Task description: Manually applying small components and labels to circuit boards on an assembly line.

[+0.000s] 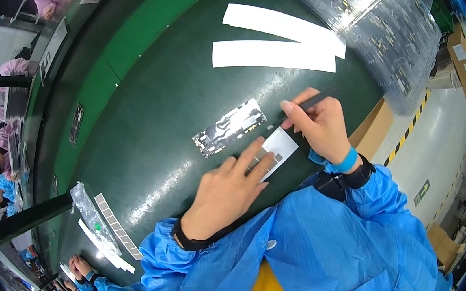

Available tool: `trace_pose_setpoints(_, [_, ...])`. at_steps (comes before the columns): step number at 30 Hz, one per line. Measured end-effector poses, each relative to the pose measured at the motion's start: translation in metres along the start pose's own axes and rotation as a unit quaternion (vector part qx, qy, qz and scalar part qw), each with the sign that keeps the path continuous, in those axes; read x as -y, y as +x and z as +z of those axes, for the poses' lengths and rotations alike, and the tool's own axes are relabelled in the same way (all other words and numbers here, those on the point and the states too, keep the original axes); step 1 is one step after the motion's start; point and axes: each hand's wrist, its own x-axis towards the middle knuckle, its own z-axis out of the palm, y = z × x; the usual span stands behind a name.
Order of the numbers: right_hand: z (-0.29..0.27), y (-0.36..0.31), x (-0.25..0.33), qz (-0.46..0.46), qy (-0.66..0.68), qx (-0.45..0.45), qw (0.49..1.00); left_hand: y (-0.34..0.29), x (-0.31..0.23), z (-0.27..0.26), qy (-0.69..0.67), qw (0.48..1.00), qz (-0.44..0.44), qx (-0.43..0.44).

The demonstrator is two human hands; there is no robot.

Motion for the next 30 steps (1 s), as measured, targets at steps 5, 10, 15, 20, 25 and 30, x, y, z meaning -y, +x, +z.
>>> trace_pose_setpoints(5, [0.017, 0.033, -0.003, -0.027, 0.026, -0.002, 0.999, 0.021, 0.023, -0.011, -0.001, 0.992, -0.038, -0.122])
trace_pose_setpoints(10, [0.021, 0.037, -0.008, -0.030, 0.045, -0.008, 0.999, 0.024, 0.040, 0.005, 0.018, 0.993, -0.032, -0.111])
trace_pose_setpoints(15, [0.024, 0.042, -0.013, -0.074, -0.016, 0.010, 0.997, 0.026, 0.043, 0.004, -0.003, 0.992, -0.028, -0.126])
trace_pose_setpoints(20, [0.021, 0.040, -0.007, -0.051, -0.036, 0.022, 0.998, 0.029, 0.042, 0.005, 0.000, 0.992, -0.031, -0.121])
trace_pose_setpoints(25, [0.021, 0.039, -0.005, -0.055, -0.040, 0.021, 0.997, 0.029, 0.041, 0.005, 0.001, 0.992, -0.032, -0.122])
trace_pose_setpoints(30, [0.021, 0.039, -0.006, -0.058, -0.059, 0.022, 0.996, 0.029, 0.041, 0.006, -0.001, 0.992, -0.037, -0.119])
